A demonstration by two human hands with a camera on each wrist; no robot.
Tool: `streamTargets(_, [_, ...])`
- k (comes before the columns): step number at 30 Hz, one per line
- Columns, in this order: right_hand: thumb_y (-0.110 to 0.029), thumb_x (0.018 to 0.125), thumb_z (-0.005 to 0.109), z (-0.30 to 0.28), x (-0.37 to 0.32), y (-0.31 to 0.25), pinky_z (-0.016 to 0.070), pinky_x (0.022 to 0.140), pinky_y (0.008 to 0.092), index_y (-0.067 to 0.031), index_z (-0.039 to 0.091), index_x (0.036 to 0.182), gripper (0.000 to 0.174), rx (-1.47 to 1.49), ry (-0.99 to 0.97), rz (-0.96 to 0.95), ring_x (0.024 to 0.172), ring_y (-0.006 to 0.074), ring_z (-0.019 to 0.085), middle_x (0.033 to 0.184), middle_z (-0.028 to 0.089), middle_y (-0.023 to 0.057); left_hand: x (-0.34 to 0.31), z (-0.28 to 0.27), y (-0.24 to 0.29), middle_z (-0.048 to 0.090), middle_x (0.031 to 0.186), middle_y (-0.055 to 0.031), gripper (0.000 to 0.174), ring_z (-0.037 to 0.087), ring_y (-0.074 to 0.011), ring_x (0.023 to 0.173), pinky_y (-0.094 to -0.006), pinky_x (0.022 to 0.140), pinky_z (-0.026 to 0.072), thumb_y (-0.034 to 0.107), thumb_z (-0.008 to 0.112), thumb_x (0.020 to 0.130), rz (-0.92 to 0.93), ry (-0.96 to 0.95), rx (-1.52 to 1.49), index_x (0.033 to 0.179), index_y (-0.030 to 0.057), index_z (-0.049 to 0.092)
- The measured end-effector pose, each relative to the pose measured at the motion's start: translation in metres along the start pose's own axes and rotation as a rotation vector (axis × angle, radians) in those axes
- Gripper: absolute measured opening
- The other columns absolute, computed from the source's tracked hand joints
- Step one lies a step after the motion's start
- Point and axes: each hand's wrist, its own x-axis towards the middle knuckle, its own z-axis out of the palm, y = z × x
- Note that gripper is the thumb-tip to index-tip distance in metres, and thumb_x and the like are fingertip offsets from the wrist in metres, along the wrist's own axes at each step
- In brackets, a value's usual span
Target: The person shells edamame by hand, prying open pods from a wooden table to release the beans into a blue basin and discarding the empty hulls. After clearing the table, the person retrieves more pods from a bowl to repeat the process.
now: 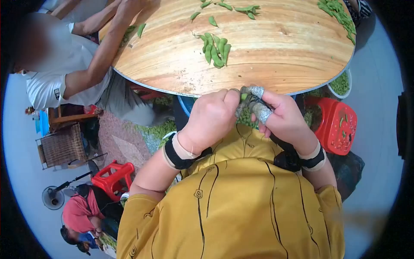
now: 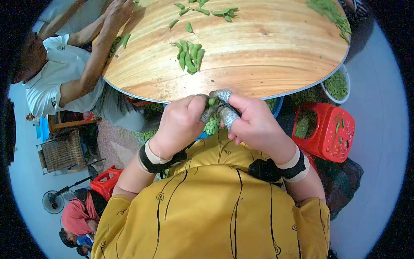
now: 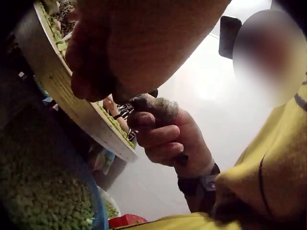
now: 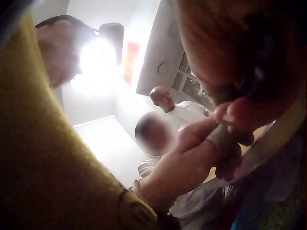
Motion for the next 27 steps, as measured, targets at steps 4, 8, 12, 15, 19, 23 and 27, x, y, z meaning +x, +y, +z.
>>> streamTargets(4, [-0.002, 0.08, 0.045, -0.008, 0.002, 0.012, 0.0427, 0.045, 0.0185, -0.0078, 0.058, 0.118, 0.041, -0.038, 0.032, -0.066, 0.053, 0.0037, 0.052, 0.075, 0.059, -0.0016, 0.006, -0.001, 0.008, 0.062, 0.076, -0.0043, 0.012, 0.059, -0.0174, 0.061, -0.0296, 0.052, 0.0458, 0.012, 0.053, 0.092, -0.289, -0.05, -0.577, 0.091, 0.0006, 0.057])
streamTargets(8, [-0.004, 0.083, 0.049, -0.016, 0.005, 0.023, 0.0406, 0.045, 0.0166, -0.007, 0.059, 0.115, 0.034, 0.161, -0.091, -0.015, 0.052, 0.0017, 0.049, 0.076, 0.06, -0.0024, 0.001, -0.01, 0.002, 0.058, 0.074, -0.0013, 0.019, 0.05, -0.0073, 0.059, -0.0204, 0.052, 0.0387, 0.016, 0.045, 0.096, -0.689, -0.288, -1.5, 0.094, 0.0014, 0.057])
streamTargets(12, [-0.005, 0.083, 0.054, -0.013, 0.007, 0.03, 0.0439, 0.048, 0.023, -0.0047, 0.06, 0.111, 0.029, 0.115, -0.055, -0.008, 0.053, 0.006, 0.051, 0.075, 0.06, 0.0, -0.001, -0.003, 0.004, 0.059, 0.075, -0.0014, 0.015, 0.051, -0.007, 0.06, -0.0206, 0.056, 0.0418, 0.008, 0.044, 0.094, -0.624, -0.337, -1.331, 0.095, 0.0015, 0.058])
streamTargets(15, [-0.006, 0.08, 0.057, -0.003, 0.017, 0.042, 0.0465, 0.055, 0.0314, -0.0014, 0.059, 0.1, 0.021, -0.271, 0.219, -0.556, 0.056, 0.0198, 0.055, 0.075, 0.062, 0.0084, 0.002, -0.004, 0.009, 0.059, 0.075, -0.0009, 0.017, 0.052, -0.0071, 0.063, -0.0224, 0.06, 0.0452, -0.002, 0.042, 0.089, -0.541, -0.356, -1.07, 0.094, 0.001, 0.058])
streamTargets(19, [-0.007, 0.071, 0.063, 0.001, 0.013, 0.028, 0.0475, 0.063, 0.0384, -0.0003, 0.055, 0.087, 0.019, -0.682, 0.269, -0.463, 0.07, 0.0369, 0.057, 0.078, 0.058, 0.0172, -0.003, -0.004, 0.009, 0.059, 0.076, -0.0014, 0.017, 0.053, -0.0075, 0.064, -0.0234, 0.06, 0.0461, -0.003, 0.042, 0.087, -0.463, -0.365, -0.973, 0.094, -0.0005, 0.058])
streamTargets(23, [-0.006, 0.065, 0.064, 0.005, 0.008, 0.033, 0.0472, 0.063, 0.0425, -0.002, 0.055, 0.084, 0.022, -0.92, 0.319, -0.585, 0.074, 0.0377, 0.057, 0.078, 0.055, 0.0173, -0.018, 0.0, -0.002, 0.06, 0.075, -0.0012, 0.013, 0.054, -0.0075, 0.061, -0.0244, 0.057, 0.0465, -0.001, 0.046, 0.088, -0.551, -0.275, -1.022, 0.093, -0.0016, 0.058])
streamTargets(27, [-0.005, 0.065, 0.064, 0.015, 0.002, 0.025, 0.0468, 0.062, 0.0441, -0.0027, 0.054, 0.083, 0.021, -0.944, 0.367, -0.624, 0.072, 0.0374, 0.056, 0.079, 0.054, 0.0172, -0.026, 0.008, -0.005, 0.059, 0.067, -0.0028, 0.01, 0.056, -0.0094, 0.057, -0.027, 0.052, 0.0463, 0.002, 0.05, 0.088, -0.601, -0.189, -0.733, 0.088, -0.0009, 0.06])
